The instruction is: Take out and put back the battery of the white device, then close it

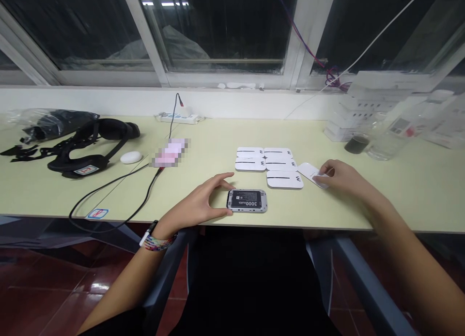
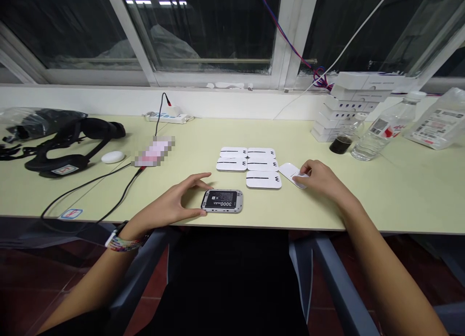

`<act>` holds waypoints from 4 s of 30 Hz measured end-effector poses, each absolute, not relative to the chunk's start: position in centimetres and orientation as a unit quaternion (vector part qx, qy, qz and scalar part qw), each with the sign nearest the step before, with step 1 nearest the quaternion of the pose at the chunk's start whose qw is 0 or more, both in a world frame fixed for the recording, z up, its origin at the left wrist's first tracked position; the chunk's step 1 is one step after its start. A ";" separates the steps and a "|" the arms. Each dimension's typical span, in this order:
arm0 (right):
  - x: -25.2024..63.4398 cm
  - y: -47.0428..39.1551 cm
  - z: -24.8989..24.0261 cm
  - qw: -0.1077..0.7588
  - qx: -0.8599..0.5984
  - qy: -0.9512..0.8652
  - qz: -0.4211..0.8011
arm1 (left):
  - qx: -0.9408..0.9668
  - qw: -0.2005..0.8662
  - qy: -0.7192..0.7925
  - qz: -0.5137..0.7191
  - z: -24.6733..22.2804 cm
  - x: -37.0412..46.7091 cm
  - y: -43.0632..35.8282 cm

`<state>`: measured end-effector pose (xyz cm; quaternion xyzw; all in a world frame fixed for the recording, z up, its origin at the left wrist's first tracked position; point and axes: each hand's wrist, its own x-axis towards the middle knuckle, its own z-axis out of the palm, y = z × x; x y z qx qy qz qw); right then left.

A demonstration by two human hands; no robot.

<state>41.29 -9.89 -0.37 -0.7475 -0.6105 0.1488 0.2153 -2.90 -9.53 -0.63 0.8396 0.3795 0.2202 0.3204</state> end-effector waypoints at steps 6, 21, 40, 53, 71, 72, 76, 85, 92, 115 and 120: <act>41.3 -9.5 0.3 0.286 -0.751 -0.563 0.190 | 0.841 0.323 0.374 0.222 -0.7 -2.9 -9.5; 29.4 -13.6 0.1 0.367 -0.340 -0.866 0.012 | 0.843 0.316 0.376 0.220 -0.6 -2.7 -9.5; 27.3 -12.2 -1.1 0.279 -0.271 -0.903 0.183 | 0.878 0.278 0.324 0.217 -0.2 -2.6 -9.4; 30.4 -13.2 -2.0 0.283 -0.320 -0.902 0.066 | 0.882 0.280 0.304 0.228 -0.3 -2.6 -9.4; 29.3 -12.8 -1.8 0.286 -0.292 -0.912 0.029 | 0.937 0.048 0.295 0.182 -0.6 -2.7 -10.0; 29.3 -12.8 -1.8 0.286 -0.290 -0.913 0.029 | 0.939 0.039 0.291 0.179 -0.6 -2.7 -10.0; 29.1 -12.8 -1.8 0.282 -0.284 -0.916 0.015 | 0.943 0.018 0.284 0.173 -0.5 -2.5 -10.0; 28.2 -12.8 -3.1 0.305 -0.302 -0.901 -0.055 | 0.939 -0.027 0.287 0.186 -0.9 -2.1 -10.4; 28.3 -12.8 -3.5 0.306 -0.313 -0.896 -0.082 | 0.936 -0.073 0.283 0.196 -0.9 -1.7 -10.5; 28.0 -13.1 -3.4 0.313 -0.281 -0.907 -0.021 | 0.940 0.038 0.235 0.243 -1.4 -1.6 -10.5; 27.8 -13.3 -3.1 0.317 -0.289 -0.903 -0.013 | 0.934 0.071 0.249 0.247 -1.5 -1.8 -10.5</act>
